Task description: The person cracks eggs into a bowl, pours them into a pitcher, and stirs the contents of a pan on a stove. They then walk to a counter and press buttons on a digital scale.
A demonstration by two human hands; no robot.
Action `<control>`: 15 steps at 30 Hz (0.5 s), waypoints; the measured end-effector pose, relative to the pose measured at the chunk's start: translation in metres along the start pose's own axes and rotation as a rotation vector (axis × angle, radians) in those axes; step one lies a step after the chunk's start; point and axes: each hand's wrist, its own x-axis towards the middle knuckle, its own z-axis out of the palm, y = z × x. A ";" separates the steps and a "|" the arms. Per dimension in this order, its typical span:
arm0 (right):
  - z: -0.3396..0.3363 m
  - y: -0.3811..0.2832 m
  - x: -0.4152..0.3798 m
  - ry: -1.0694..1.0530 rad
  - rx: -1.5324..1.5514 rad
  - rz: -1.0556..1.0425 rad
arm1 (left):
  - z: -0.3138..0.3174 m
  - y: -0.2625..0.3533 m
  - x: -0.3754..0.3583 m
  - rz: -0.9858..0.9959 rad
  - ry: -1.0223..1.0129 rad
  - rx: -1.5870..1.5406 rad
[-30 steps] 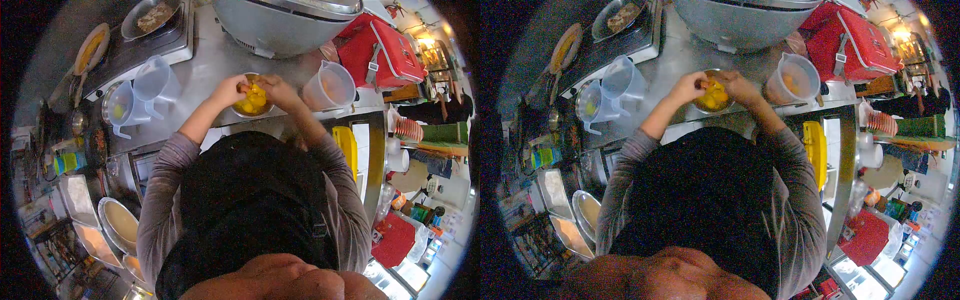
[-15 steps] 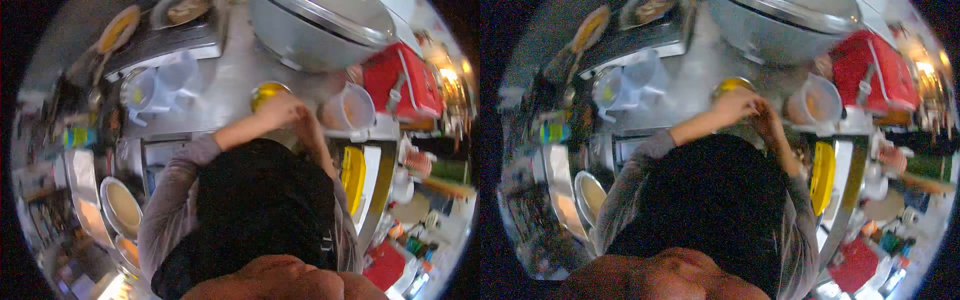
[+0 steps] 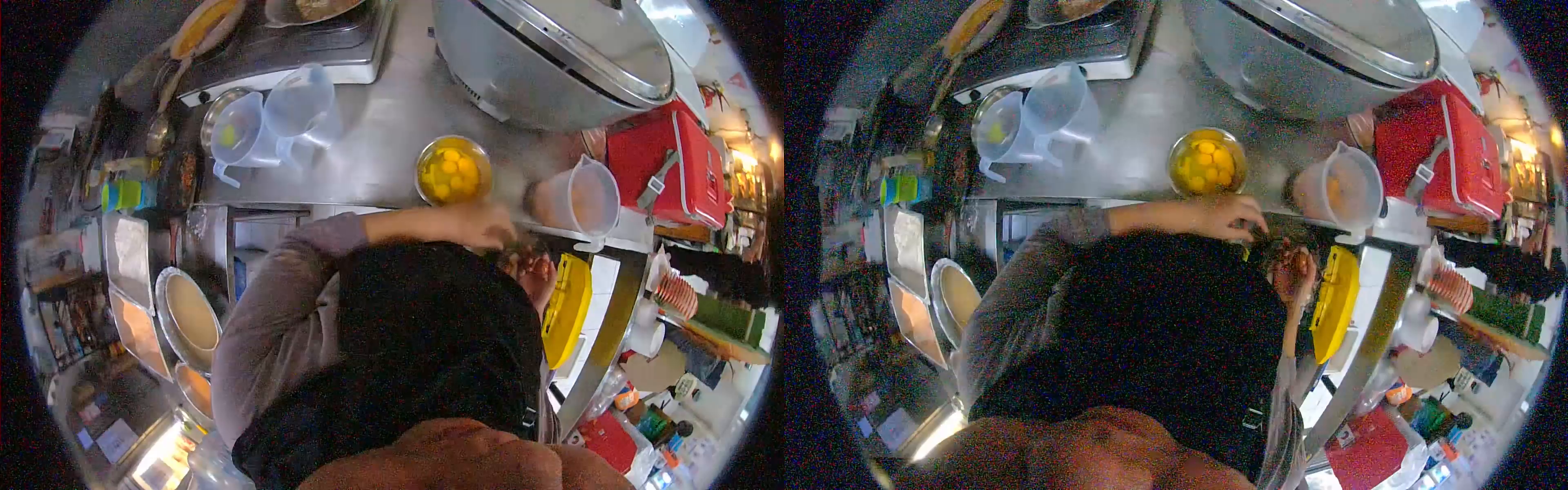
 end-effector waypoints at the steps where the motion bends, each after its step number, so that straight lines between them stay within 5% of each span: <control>1: -0.013 -0.001 -0.002 0.101 -0.070 -0.040 | -0.007 0.002 -0.009 -0.065 -0.058 -0.071; 3: -0.047 -0.007 -0.005 0.308 -0.213 -0.111 | -0.021 0.005 -0.032 -0.200 -0.174 -0.216; 4: -0.175 -0.016 0.032 0.215 -0.721 -0.062 | -0.022 -0.003 -0.047 -0.225 -0.185 -0.261; 5: -0.182 -0.020 0.025 0.201 -1.060 -0.097 | -0.022 -0.012 -0.063 -0.249 -0.193 -0.307; 7: -0.086 -0.050 -0.018 0.190 -1.367 0.162 | -0.036 -0.013 -0.091 -0.271 -0.168 -0.225; 9: 0.023 -0.092 -0.052 0.063 -1.332 0.142 | -0.047 -0.008 -0.118 -0.358 -0.038 -0.272; 13: 0.171 -0.153 -0.071 -0.260 -1.532 -0.489 | -0.067 0.022 -0.144 -0.650 0.059 -0.311; 15: 0.226 -0.170 -0.057 -0.274 -1.831 -0.598 | -0.068 0.024 -0.146 -0.692 0.099 -0.319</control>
